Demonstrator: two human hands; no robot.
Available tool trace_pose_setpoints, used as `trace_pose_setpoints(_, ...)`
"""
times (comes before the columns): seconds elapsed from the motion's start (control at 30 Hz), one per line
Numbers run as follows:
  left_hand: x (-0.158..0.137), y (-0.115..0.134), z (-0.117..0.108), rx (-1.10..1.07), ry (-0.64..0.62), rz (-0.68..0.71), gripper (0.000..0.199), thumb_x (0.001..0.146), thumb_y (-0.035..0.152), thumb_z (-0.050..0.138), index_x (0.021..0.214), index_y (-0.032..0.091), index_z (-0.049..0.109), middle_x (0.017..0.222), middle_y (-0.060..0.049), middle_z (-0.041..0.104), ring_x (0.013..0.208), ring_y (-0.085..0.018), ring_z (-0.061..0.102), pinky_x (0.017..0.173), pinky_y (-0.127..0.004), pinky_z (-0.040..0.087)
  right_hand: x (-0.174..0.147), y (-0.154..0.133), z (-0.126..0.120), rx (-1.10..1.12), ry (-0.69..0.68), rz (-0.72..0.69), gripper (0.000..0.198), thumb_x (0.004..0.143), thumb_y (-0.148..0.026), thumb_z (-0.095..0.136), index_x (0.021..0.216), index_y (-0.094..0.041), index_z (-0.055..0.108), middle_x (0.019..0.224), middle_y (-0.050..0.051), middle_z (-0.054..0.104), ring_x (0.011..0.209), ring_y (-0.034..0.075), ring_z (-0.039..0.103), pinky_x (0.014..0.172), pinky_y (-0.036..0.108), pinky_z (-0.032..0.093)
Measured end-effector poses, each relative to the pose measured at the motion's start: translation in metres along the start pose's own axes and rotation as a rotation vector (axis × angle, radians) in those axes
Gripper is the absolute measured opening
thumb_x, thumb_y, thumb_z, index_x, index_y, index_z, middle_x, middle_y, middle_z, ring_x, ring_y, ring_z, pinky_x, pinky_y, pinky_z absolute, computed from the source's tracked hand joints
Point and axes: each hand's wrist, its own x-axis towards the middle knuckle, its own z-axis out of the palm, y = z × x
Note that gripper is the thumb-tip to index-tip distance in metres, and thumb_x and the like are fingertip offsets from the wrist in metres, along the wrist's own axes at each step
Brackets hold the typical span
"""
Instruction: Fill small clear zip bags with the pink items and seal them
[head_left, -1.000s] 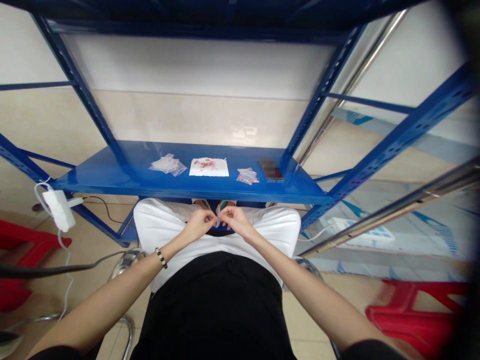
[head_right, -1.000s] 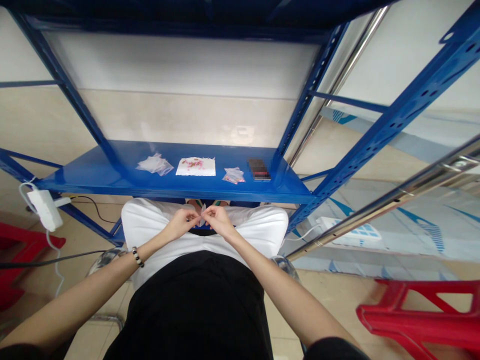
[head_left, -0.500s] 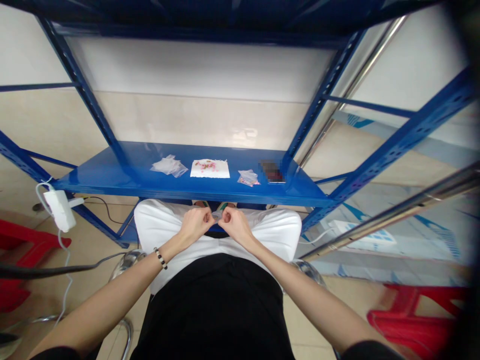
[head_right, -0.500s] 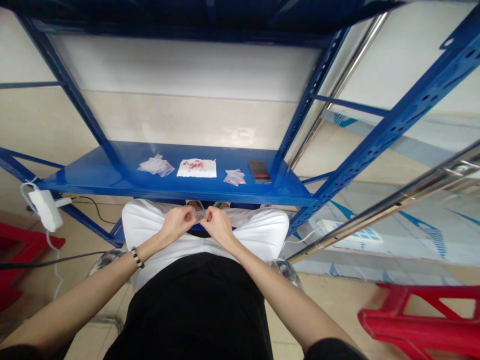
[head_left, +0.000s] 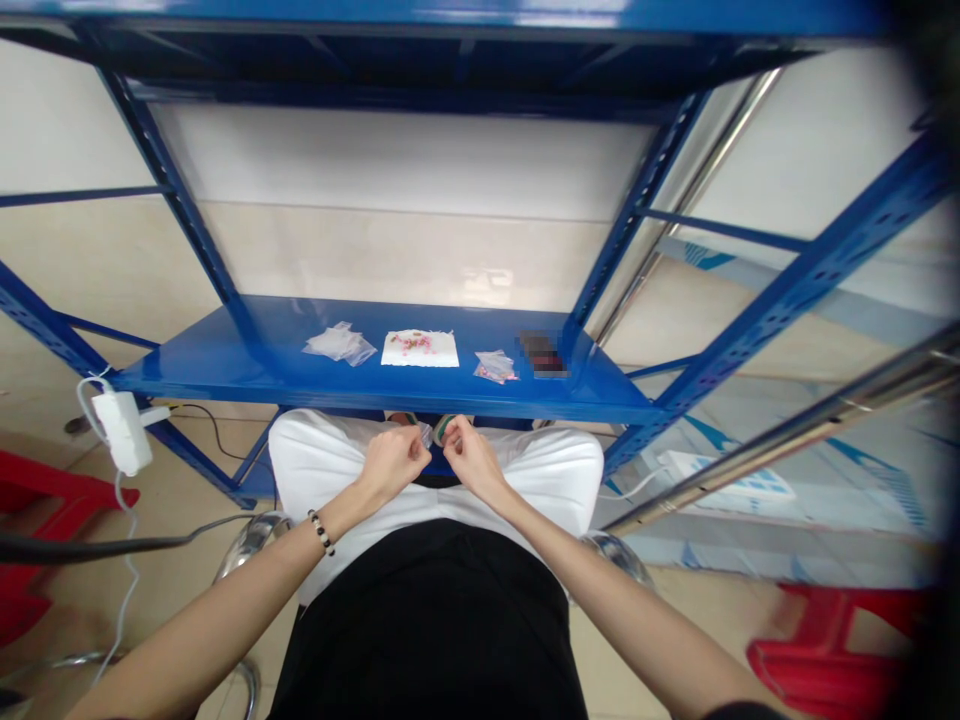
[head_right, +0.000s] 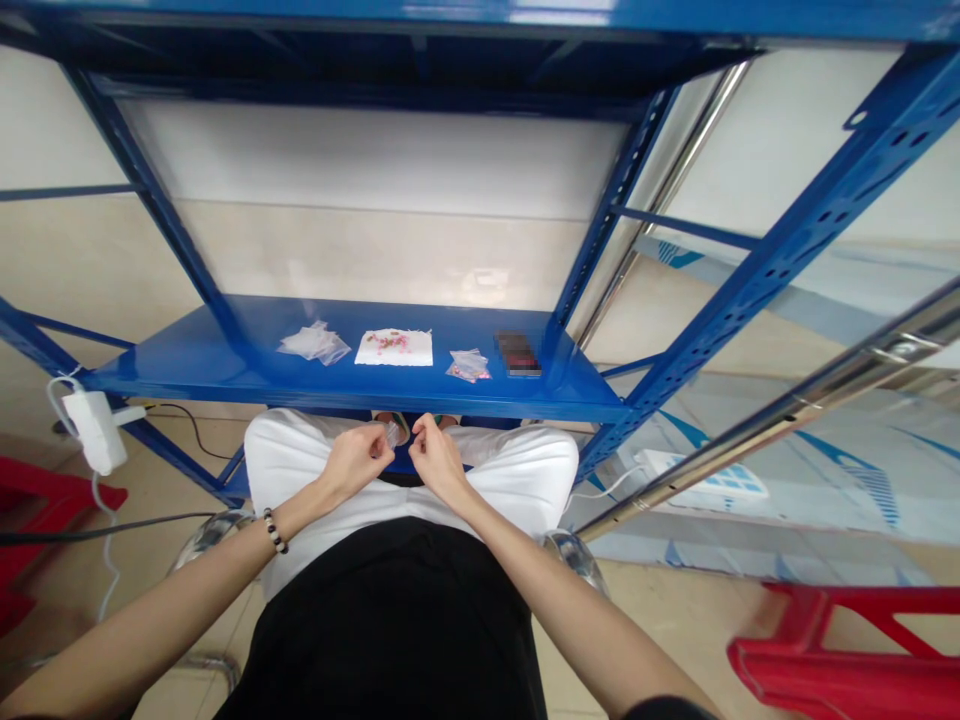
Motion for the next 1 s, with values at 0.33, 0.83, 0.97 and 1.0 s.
trace_pose_setpoints(0.33,0.013,-0.009,-0.002,-0.835,-0.068,-0.166,0.015,0.077,0.027,0.056,0.070,0.015,0.062,0.080,-0.005,0.068,0.069,-0.015,0.062,0.060,-0.025,0.051,0.001,0.003,0.016,0.918,-0.163,0.543,0.037,0.085,-0.047,0.063,0.112,-0.023,0.054,0.098,0.006,0.069,0.077,0.018,0.069,0.064,0.030,0.054)
trace_pose_setpoints(0.83,0.075,-0.031,-0.028,-0.523,0.234,0.093,0.032,0.097,0.034,0.038,0.088,0.018,0.064,0.097,-0.008,0.067,0.094,-0.020,0.062,0.086,-0.031,0.047,0.121,-0.013,-0.062,0.923,0.167,0.320,0.011,0.086,-0.026,0.065,0.092,-0.017,0.062,0.087,0.008,0.072,0.069,0.017,0.072,0.049,0.020,0.053)
trace_pose_setpoints(0.97,0.131,-0.039,-0.017,-0.335,0.348,0.050,0.026,0.088,0.019,0.047,0.112,0.017,0.056,0.116,-0.012,0.057,0.108,-0.023,0.057,0.099,-0.037,0.042,0.188,-0.016,-0.076,0.686,0.238,0.360,0.010,0.088,-0.022,0.064,0.086,-0.015,0.057,0.076,0.006,0.071,0.059,0.015,0.070,0.046,0.019,0.054)
trace_pose_setpoints(1.0,0.145,-0.042,-0.014,-0.298,0.377,0.014,0.029,0.086,0.017,0.048,0.114,0.016,0.055,0.118,-0.013,0.055,0.112,-0.024,0.056,0.101,-0.038,0.041,0.200,-0.017,-0.079,0.650,0.238,0.355,0.012,0.087,-0.022,0.066,0.086,-0.015,0.056,0.074,0.006,0.070,0.056,0.014,0.069,0.045,0.019,0.053)
